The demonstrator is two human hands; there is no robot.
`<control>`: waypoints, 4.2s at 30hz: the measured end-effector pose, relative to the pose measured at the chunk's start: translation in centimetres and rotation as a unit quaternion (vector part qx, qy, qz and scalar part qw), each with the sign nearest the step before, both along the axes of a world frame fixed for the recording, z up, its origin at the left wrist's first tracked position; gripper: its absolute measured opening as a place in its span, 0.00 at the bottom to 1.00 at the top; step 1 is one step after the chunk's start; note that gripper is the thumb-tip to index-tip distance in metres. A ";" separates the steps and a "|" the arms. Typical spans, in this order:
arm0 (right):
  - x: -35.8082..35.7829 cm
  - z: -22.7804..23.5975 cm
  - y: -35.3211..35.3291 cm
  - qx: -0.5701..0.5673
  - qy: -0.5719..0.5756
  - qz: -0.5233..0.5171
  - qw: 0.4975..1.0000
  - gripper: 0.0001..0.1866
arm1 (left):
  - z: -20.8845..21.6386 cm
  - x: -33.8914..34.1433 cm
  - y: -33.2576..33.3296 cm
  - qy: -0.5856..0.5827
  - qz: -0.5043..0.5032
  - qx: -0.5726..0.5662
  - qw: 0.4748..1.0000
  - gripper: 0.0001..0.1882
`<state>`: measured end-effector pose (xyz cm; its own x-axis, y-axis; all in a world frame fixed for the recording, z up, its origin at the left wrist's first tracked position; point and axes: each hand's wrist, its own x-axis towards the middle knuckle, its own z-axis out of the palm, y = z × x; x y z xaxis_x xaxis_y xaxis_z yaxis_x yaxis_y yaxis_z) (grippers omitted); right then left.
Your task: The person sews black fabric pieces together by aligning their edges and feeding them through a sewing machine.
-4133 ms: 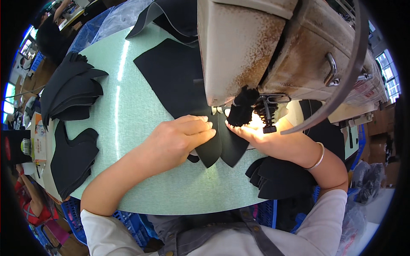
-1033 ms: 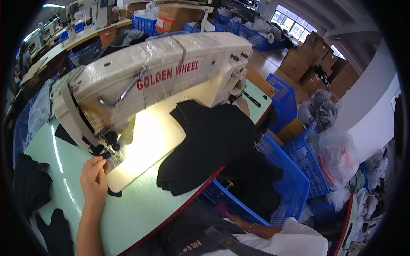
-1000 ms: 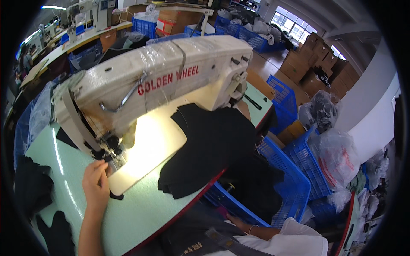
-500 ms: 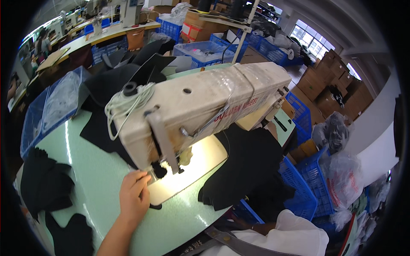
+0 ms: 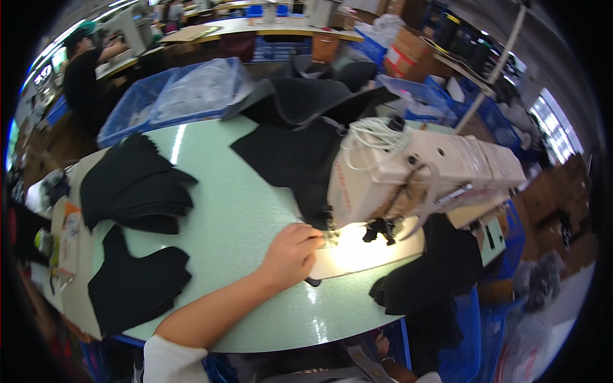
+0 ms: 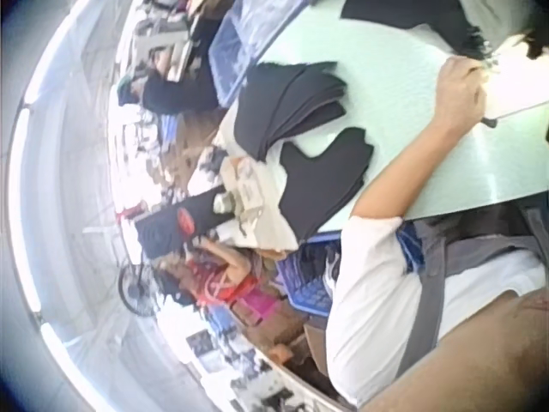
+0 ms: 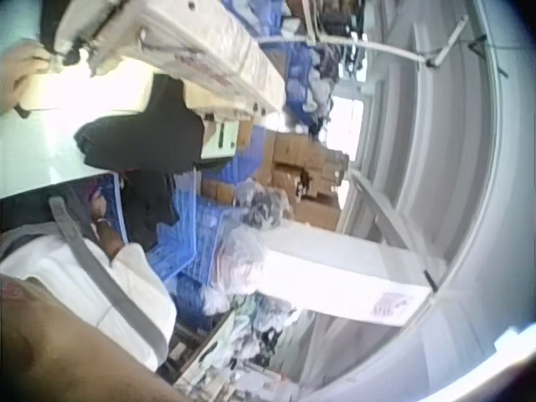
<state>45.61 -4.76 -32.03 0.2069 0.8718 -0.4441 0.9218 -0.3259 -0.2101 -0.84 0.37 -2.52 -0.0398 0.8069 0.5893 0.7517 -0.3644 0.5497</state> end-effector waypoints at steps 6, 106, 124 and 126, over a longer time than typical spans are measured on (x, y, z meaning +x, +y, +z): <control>-1.9 -1.9 4.9 0.076 0.001 0.038 0.996 0.33 | -1.0 0.1 0.3 -0.017 0.006 -0.020 1.000 0.12; -5.1 34.8 20.6 0.280 0.148 0.468 0.825 0.30 | 5.9 -8.1 -23.1 0.214 0.412 -0.432 0.773 0.48; -4.2 36.2 22.2 0.214 0.128 0.491 0.835 0.33 | 1.7 -11.1 -28.0 0.233 0.492 -0.193 0.816 0.34; -4.7 37.9 22.2 0.229 0.122 0.514 0.818 0.33 | 1.7 -12.8 -29.6 0.189 0.477 -0.222 0.829 0.31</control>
